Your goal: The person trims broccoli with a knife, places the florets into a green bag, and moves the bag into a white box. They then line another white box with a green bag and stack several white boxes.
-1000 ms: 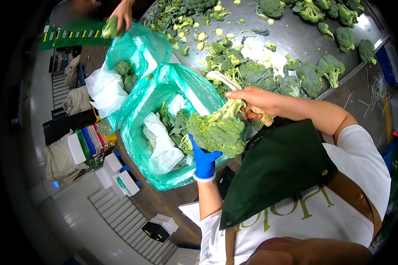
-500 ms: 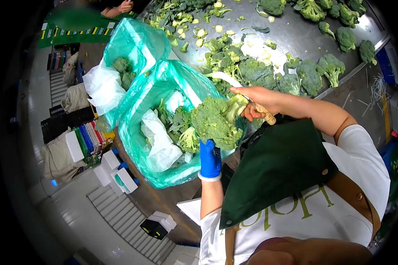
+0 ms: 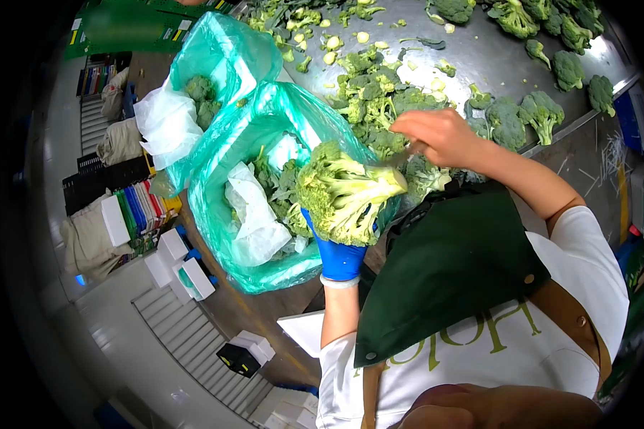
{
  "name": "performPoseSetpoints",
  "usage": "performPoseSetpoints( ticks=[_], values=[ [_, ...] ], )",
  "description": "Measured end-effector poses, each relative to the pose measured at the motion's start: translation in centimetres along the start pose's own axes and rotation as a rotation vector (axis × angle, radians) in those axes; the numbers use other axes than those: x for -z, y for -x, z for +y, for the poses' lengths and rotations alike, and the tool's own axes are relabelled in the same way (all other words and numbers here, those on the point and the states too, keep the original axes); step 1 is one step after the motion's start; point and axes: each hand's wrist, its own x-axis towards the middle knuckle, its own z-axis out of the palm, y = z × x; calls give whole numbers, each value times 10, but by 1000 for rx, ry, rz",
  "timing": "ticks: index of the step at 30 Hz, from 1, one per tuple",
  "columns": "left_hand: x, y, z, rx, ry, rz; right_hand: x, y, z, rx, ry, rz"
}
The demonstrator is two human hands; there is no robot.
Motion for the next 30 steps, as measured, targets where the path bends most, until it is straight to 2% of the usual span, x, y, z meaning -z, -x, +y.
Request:
performPoseSetpoints(
  ticks=[2, 4, 7, 8, 10, 11, 13, 14, 15, 16, 17, 19, 21, 22, 23, 25, 27, 30],
  values=[
    [3, 2, -5, 107, 102, 0, 18, -11, 2, 277, 234, -52],
    [8, 1, -11, 212, 199, -13, 26, -23, -3, 363, 369, -112],
    [13, -1, -12, 144, -222, -245, 24, -38, -8, 459, 490, -180],
    [13, 3, -10, 33, -553, -337, 24, -43, -12, 473, 501, -207],
    [9, 4, -8, -86, -829, -452, 20, -48, -12, 445, 543, -264],
    [9, 4, -10, -89, -773, -476, 15, -50, -6, 252, 577, -291],
    [6, 7, -13, 73, -375, -362, 5, -55, 18, -129, 627, -342],
    [4, 8, -11, 228, -36, -223, 10, -53, 44, -228, 678, -388],
    [0, 6, -11, 370, 305, -84, 13, -46, 59, -198, 673, -376],
    [10, 7, -20, 154, -156, -268, 13, -42, 56, -184, 569, -383],
    [20, 8, -29, -118, -600, -349, 11, -33, 45, -178, 458, -394],
    [28, 7, -29, -240, -802, -348, 8, -22, 26, -162, 300, -335],
    [32, 1, -28, -311, -868, -271, 9, -15, 14, -175, 199, -290],
    [29, -2, -25, -279, -797, -199, 7, -9, 8, -132, 102, -209],
    [23, 0, -21, -154, -400, -112, 9, -6, 0, -103, 93, -250],
    [-10, 6, 4, -24, 400, 97, 15, 0, -13, -49, 79, -323],
    [2, 9, -2, -196, 147, 175, 15, 10, -17, -63, 90, -292],
    [30, 15, -15, -296, 41, 144, 13, 23, -17, -132, 85, -309]
  ],
)
